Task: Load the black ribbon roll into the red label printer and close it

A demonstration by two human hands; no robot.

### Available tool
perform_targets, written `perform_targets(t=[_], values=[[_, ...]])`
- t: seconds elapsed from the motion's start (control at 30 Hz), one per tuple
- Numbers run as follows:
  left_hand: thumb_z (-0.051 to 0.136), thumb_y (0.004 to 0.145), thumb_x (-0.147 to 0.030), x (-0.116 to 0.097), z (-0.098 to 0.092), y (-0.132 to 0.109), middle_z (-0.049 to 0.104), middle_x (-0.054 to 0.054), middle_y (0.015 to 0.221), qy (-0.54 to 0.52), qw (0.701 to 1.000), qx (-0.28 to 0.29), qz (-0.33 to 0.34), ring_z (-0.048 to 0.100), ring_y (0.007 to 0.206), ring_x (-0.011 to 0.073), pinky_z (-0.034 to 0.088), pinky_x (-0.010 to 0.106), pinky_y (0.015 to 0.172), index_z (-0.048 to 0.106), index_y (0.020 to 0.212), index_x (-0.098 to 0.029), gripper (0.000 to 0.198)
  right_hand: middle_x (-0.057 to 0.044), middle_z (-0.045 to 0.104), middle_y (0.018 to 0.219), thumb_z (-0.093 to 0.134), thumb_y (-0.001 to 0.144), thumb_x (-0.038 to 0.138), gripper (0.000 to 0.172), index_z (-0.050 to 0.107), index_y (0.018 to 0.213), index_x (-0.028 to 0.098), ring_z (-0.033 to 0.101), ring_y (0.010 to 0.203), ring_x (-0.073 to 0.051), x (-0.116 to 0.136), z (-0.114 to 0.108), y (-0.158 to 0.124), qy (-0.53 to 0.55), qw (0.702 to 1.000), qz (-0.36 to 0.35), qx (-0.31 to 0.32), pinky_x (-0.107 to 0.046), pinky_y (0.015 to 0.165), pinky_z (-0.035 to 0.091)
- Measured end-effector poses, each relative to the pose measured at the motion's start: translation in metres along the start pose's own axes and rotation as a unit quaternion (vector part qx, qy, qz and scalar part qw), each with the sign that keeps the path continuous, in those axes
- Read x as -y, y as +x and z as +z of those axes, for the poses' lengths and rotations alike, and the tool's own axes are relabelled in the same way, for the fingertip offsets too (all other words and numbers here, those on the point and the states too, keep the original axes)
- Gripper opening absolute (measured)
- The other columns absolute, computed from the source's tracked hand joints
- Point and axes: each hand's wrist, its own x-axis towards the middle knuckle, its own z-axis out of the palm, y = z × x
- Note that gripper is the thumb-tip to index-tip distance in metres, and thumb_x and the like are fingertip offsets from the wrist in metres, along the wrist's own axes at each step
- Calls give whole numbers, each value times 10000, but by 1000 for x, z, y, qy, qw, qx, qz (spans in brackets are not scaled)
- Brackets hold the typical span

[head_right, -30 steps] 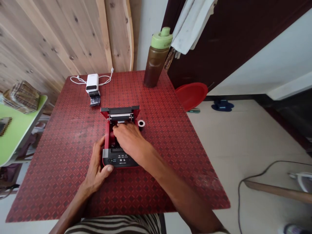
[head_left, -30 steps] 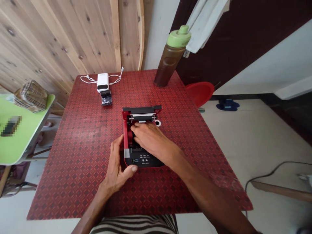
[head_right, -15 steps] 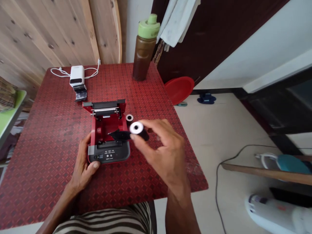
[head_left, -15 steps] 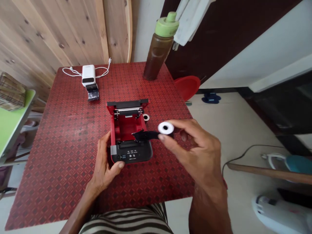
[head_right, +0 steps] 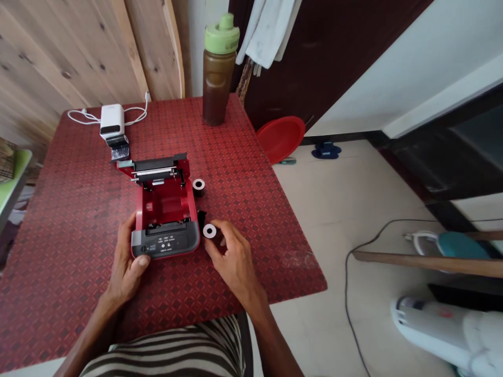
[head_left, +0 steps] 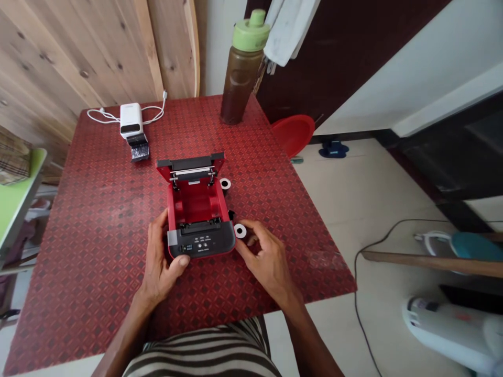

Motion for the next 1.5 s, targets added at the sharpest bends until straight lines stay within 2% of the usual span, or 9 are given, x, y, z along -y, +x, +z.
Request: perform_targets(t=[0.27,0.47,0.7,0.8,1.0,1.13,1.27,1.4,1.5], values=[[600,1060,-807,-1,0,1,579,161,1614,-2,1000,-2,-11,559,1484,423,455,596,1262,429,1788,-309,898,-85,874,1161,745,961,274,477,761,1437,257,776,759,-232,-4,-21,6,0,997,6,79,-442,801,711],[580,1070,-813,-1,-1,1,574,160,1605,11,1000,-1,-1,561,1467,418,462,597,1247,399,1805,-315,906,-45,876,1001,823,998,457,364,826,1315,277,831,853,-249,2,-73,38,57,988,69,129,-409,759,694],[586,1085,-789,2,-1,0,547,160,1643,11,1000,2,8,539,1496,419,446,599,1269,385,1813,-331,883,-116,851,1289,816,890,236,394,787,1283,231,802,1135,-296,-20,-6,115,38,997,-9,65,-497,1004,653],[577,1097,-782,4,-2,-1,546,161,1633,18,1000,0,17,545,1473,410,457,600,1252,364,1827,-332,884,-104,853,1174,821,868,231,250,780,1114,235,771,1154,-315,-25,22,131,41,996,-25,73,-534,1093,598],[580,1101,-786,5,-2,-1,541,152,1687,35,999,7,35,558,1465,405,485,602,1226,311,1851,-359,904,-84,818,1107,740,935,351,198,710,1109,263,765,1037,-312,-25,1,125,61,998,2,31,-512,972,605],[595,1098,-774,2,0,0,557,148,1681,34,999,0,35,573,1431,392,510,585,1195,320,1849,-365,897,-26,773,1072,836,931,394,248,720,1123,289,754,986,-265,-3,-56,106,137,990,34,23,-431,900,612],[582,1100,-783,-1,0,1,561,155,1681,36,999,4,29,574,1427,394,517,590,1190,325,1843,-355,896,-19,768,1078,850,975,385,240,784,1195,314,740,972,-235,37,-90,93,227,963,-1,142,-363,827,597],[584,1102,-778,-2,0,1,546,170,1695,35,999,13,26,562,1461,406,503,628,1225,311,1844,-341,903,-8,799,1054,748,1058,356,219,767,1267,294,753,895,-207,65,-71,94,184,948,-71,249,-346,778,591],[599,1099,-772,-1,0,-1,527,184,1708,32,999,17,21,540,1507,423,464,675,1268,316,1837,-327,907,-55,844,1214,732,1055,248,263,724,1318,251,803,1056,-243,73,-40,98,61,963,-131,226,-390,926,625]])
